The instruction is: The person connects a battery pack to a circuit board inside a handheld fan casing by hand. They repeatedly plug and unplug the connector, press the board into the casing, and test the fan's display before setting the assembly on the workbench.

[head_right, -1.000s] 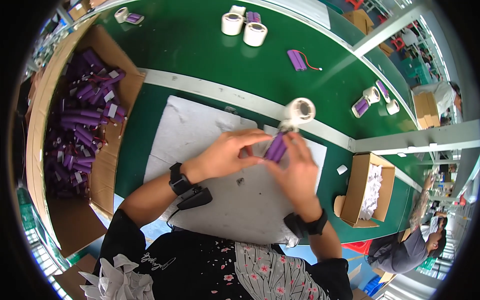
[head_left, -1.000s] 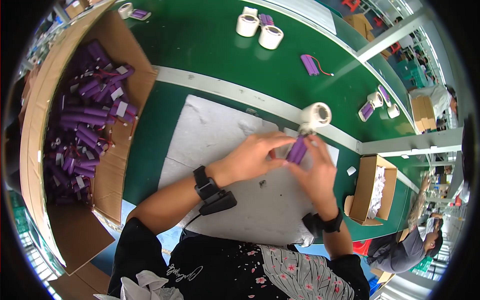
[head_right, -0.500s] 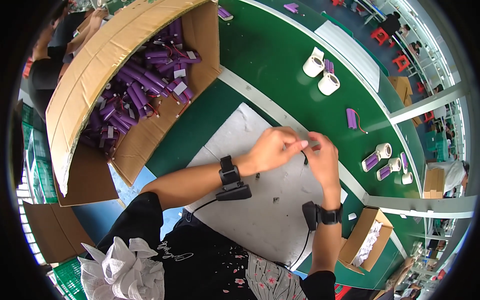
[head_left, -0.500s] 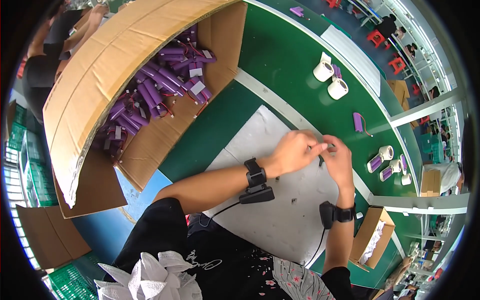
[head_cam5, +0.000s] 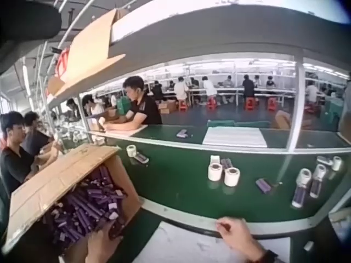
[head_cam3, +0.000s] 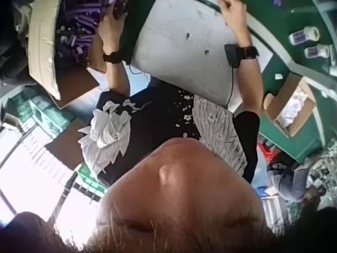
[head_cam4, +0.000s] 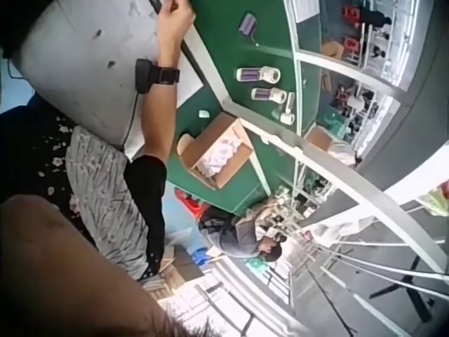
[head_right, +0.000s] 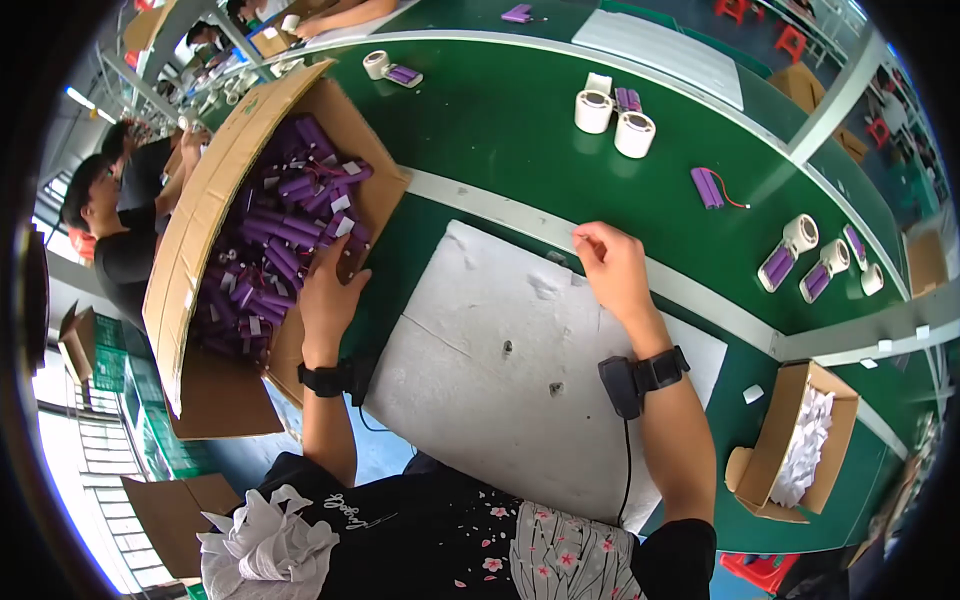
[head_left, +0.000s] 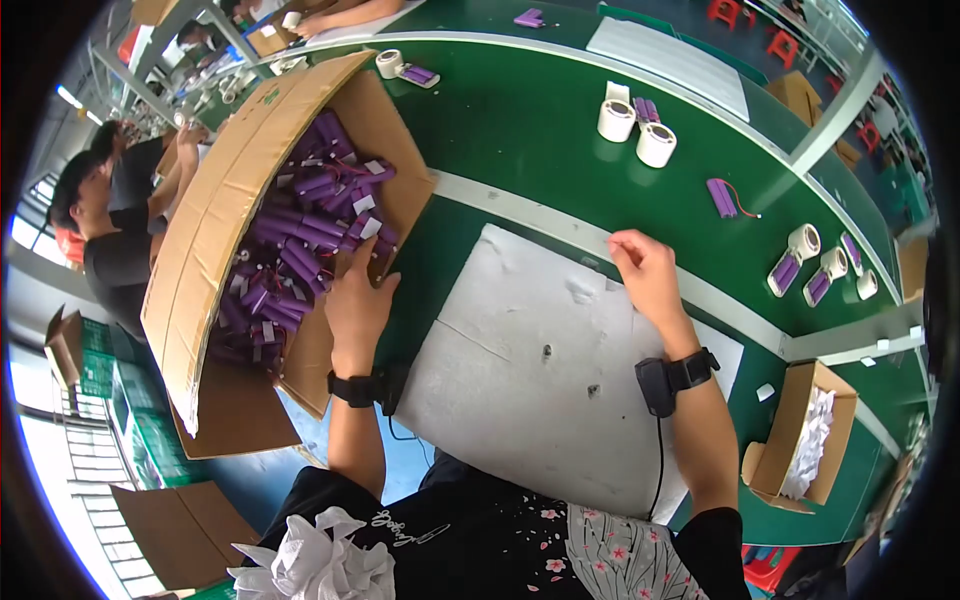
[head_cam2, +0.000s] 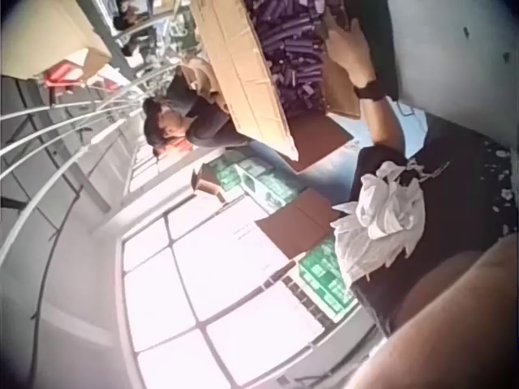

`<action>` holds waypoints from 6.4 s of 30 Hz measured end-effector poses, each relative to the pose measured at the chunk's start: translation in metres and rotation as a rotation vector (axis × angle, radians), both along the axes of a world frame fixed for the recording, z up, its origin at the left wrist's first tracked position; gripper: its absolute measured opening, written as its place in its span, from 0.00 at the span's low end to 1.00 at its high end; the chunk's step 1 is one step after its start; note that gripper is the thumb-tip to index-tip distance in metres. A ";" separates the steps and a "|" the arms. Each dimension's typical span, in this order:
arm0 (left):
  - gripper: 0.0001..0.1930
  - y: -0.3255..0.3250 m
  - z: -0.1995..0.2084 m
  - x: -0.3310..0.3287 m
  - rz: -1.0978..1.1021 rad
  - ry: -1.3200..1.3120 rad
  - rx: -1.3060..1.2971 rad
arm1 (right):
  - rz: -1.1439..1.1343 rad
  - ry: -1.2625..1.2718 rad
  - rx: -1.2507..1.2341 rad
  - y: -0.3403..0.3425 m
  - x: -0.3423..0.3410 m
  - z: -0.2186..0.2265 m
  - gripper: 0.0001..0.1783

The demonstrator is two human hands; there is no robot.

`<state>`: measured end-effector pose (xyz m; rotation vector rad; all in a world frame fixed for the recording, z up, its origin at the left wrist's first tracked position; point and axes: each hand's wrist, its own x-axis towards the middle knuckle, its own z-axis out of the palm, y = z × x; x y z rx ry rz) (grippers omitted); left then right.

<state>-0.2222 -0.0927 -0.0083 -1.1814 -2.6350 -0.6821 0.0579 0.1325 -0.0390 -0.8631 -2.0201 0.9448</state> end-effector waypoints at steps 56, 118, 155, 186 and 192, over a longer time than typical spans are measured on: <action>0.14 0.164 0.052 0.130 -1.481 -0.733 -0.003 | 0.262 0.296 -1.007 0.008 0.050 0.046 0.18; 0.17 0.108 -0.018 0.160 -1.491 -0.812 0.108 | -0.059 -0.297 0.198 -0.115 0.094 0.039 0.17; 0.38 0.096 -0.010 0.184 -1.317 -0.951 0.187 | -0.165 -0.162 0.194 -0.118 0.100 0.029 0.22; 0.06 0.094 -0.009 0.188 -1.069 -1.119 0.021 | -0.311 -0.174 0.022 -0.119 0.097 0.034 0.11; 0.06 0.094 -0.016 0.185 -1.118 -1.183 -0.001 | -0.328 -0.180 0.008 -0.119 0.099 0.034 0.11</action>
